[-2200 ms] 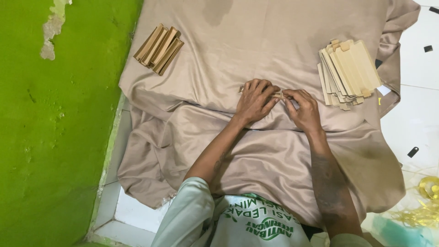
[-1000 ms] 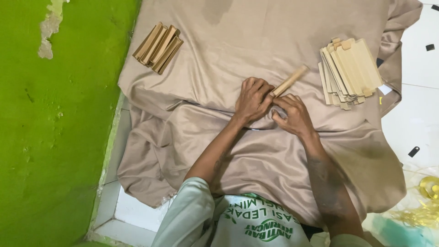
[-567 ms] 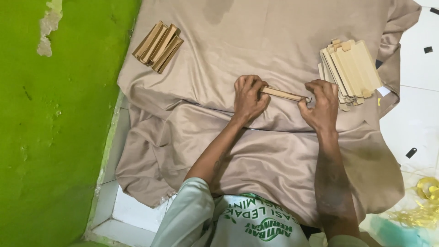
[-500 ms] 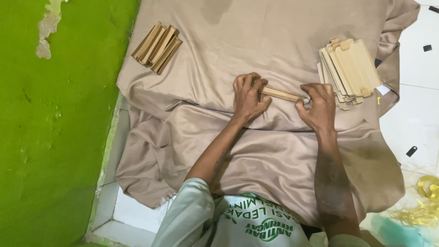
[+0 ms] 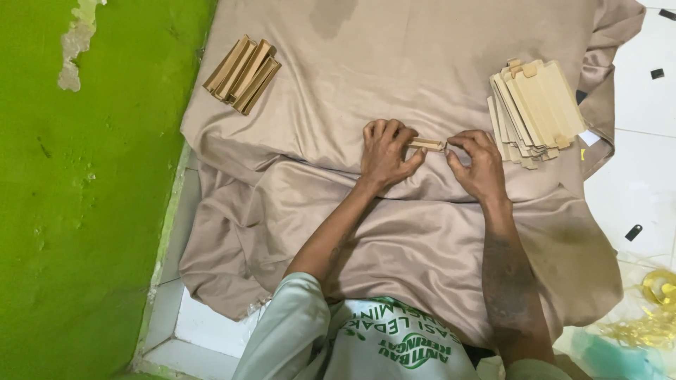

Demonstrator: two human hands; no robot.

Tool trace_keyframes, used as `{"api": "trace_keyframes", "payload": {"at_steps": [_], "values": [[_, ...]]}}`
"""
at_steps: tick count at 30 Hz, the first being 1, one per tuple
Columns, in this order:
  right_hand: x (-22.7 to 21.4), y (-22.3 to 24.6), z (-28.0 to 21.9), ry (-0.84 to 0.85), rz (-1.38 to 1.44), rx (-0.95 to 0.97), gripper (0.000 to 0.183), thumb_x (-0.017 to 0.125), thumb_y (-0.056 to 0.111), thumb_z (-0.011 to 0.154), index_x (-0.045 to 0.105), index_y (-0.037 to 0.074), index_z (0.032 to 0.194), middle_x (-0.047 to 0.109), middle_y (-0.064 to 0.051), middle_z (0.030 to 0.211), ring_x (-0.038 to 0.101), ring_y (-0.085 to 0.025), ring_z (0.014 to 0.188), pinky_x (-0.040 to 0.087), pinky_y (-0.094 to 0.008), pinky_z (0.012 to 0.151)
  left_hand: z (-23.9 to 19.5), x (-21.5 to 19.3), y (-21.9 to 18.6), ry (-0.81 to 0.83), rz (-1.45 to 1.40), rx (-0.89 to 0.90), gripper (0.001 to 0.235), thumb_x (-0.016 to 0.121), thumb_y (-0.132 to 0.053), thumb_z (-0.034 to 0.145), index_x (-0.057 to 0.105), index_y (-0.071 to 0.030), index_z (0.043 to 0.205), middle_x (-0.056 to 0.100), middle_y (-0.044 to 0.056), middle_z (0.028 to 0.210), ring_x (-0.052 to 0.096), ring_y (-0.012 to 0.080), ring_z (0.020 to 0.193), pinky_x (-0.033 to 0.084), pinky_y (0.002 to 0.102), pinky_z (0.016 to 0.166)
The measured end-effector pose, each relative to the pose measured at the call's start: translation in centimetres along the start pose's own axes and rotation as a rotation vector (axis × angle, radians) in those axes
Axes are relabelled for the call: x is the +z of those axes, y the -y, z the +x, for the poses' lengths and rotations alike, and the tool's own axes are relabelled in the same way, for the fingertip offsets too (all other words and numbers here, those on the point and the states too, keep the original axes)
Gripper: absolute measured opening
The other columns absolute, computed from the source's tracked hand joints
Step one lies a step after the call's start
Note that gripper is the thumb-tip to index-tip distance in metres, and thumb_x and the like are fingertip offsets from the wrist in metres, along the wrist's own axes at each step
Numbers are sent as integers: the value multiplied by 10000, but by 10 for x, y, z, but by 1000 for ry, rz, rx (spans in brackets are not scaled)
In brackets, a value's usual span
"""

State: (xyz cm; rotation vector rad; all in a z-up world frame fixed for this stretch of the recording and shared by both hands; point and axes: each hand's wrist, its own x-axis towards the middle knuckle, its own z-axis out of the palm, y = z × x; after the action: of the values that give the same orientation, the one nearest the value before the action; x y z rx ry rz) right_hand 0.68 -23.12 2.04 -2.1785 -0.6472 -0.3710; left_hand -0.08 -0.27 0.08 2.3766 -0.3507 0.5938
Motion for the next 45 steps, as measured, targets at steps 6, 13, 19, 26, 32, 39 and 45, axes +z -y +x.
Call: {"api": "trace_keyframes", "payload": {"at_steps": [6,13,19,26,32,39,45], "values": [[-1,10,3,3,-31,-13,284,819,50,858,800,89,1139,666,-174,1115,658,-422,1055,541,-497,902,4,-14,-14,141,76,78,252,601,-396,949,671,-229,1124,613,25,1069,533,255,1181,148,686,1192],[3,-5,-1,-7,-42,49,77,821,57,894,778,42,955,678,-182,1071,668,-411,981,538,-486,854,3,-3,0,202,-11,11,307,617,-469,939,640,-228,1128,577,39,1115,543,268,1169,295,570,1147],[9,-5,-5,10,-87,3,100,829,78,890,811,104,985,684,-136,1071,661,-361,1012,537,-441,871,7,-12,-5,266,-20,-3,287,592,-468,966,639,-247,1144,554,31,1123,525,278,1168,285,549,1122],[11,-3,-5,-9,-106,-6,129,808,67,908,793,120,1024,678,-106,1010,648,-340,956,523,-442,863,10,-23,-12,326,-38,-6,293,550,-470,1010,641,-301,1231,552,22,1142,499,256,1194,255,512,1141],[17,-9,-6,-33,-121,37,277,848,78,852,722,88,1098,660,-91,897,632,-301,836,506,-448,787,10,-23,-13,320,-36,-25,271,481,-447,1062,646,-315,1231,560,14,1143,505,239,1191,262,483,1134],[21,-6,-6,-52,-118,104,324,870,72,823,711,39,1104,639,-112,830,634,-290,746,506,-432,734,8,-18,-8,297,-45,-9,229,506,-451,1045,665,-325,1150,571,11,1156,503,243,1185,277,476,1111],[15,15,-2,-99,404,282,318,703,-107,925,614,-64,1227,688,-232,1043,735,-296,871,572,-355,740,8,-13,-7,275,-13,-10,245,498,-464,1042,676,-310,1108,564,7,1176,501,243,1188,295,471,1095]]}}
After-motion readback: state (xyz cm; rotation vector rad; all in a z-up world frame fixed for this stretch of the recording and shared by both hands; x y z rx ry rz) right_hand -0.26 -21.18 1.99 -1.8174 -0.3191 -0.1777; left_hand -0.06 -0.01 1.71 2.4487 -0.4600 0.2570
